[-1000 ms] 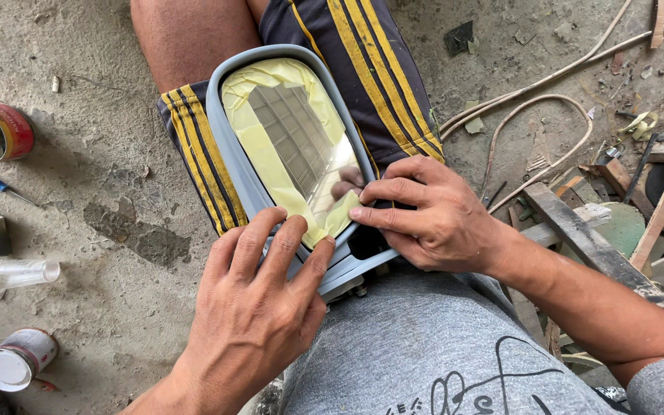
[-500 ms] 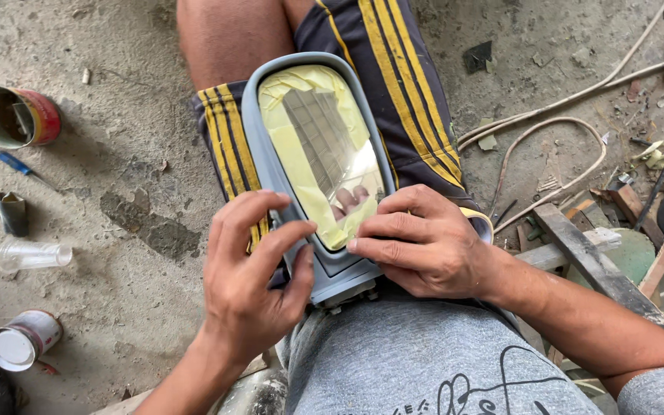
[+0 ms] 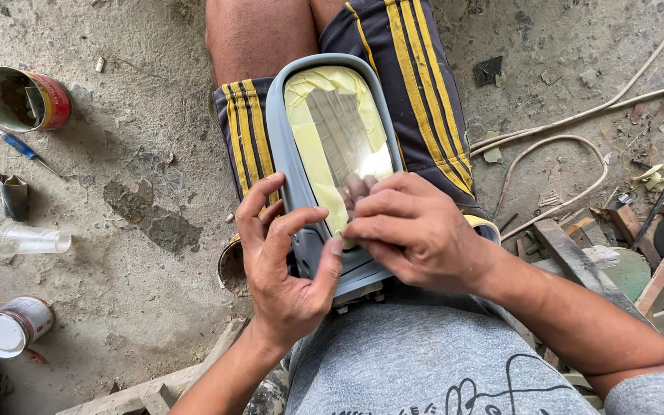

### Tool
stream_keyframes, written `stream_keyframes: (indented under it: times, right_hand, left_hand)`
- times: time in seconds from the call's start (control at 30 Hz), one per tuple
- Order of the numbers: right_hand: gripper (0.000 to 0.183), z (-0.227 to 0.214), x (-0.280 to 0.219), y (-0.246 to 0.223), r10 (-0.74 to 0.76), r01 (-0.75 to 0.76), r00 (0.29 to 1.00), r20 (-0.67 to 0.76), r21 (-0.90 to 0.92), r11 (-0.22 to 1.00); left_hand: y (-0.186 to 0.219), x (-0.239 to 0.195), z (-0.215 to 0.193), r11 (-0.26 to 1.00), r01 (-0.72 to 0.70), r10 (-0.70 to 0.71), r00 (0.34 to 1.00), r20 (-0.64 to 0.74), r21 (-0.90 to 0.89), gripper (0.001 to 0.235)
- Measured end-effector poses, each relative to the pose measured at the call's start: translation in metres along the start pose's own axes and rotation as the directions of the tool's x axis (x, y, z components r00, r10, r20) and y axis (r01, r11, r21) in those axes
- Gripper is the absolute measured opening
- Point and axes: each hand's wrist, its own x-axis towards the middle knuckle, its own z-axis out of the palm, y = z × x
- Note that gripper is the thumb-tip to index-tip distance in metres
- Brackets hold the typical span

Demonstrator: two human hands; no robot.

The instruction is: The person sits on the ground and applies yellow masking tape to the edges of a car side mirror. They carefully press the tape along the frame and smooth it down to cover the mirror's perimeter.

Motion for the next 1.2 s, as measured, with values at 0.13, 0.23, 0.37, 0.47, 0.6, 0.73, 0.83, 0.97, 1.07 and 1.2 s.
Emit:
stream_keyframes:
  times: [0.13,0.23,0.37,0.47,0.6,0.73,0.83,0.97,1.07,1.2]
  right_hand:
    - [0.008,-0.002,0.008,0.004,0.049,-0.048,0.999,-0.009,0.077,0.996]
    - [0.03,-0.01,0.011,0.008,0.126,-0.124,0.992,-0.016,0.1,0.987]
    - [0.039,-0.013,0.002,0.014,0.216,-0.214,0.974,-0.066,0.029,0.976]
    - [0.06,-0.01,-0.001,0.018,0.275,-0.282,0.959,-0.073,-0.126,0.951]
    - [0.072,-0.011,-0.005,0.026,0.356,-0.383,0.923,-0.144,-0.269,0.884]
    - [0.071,-0.018,-0.007,0.031,0.324,-0.359,0.932,-0.164,-0.28,0.89]
    - [0.061,-0.02,0.007,0.016,0.326,-0.344,0.934,-0.144,-0.126,0.931]
    - [0.085,-0.003,0.021,0.014,0.352,-0.36,0.933,-0.079,-0.137,0.923]
    - [0.097,0.006,0.015,0.019,0.389,-0.387,0.921,-0.033,-0.206,0.899]
    - [0.104,0.0,0.021,0.021,0.397,-0.393,0.918,-0.002,-0.152,0.907]
  left_hand:
    - [0.001,0.0,0.0,0.999,0.043,-0.043,0.999,0.008,-0.007,0.032]
    - [0.005,0.002,-0.002,0.999,0.02,-0.02,1.0,-0.005,0.035,0.039]
    - [0.013,0.011,0.001,0.986,0.168,-0.168,0.986,0.025,-0.013,0.071]
    - [0.014,0.013,0.003,0.973,0.228,-0.226,0.972,0.061,-0.029,0.077]
    - [0.013,0.011,0.007,0.961,0.273,-0.271,0.961,0.054,-0.037,0.077]
    - [0.012,0.01,0.01,0.964,0.264,-0.264,0.964,0.018,-0.034,0.077]
    - [0.012,0.008,0.009,0.964,0.259,-0.259,0.966,0.003,-0.063,0.076]
    - [0.014,0.008,0.01,0.966,0.241,-0.24,0.97,0.029,-0.092,0.076]
    - [0.011,0.003,0.009,0.966,0.242,-0.24,0.97,0.026,-0.093,0.075]
    - [0.007,0.004,0.011,0.973,0.219,-0.219,0.976,0.003,-0.073,0.076]
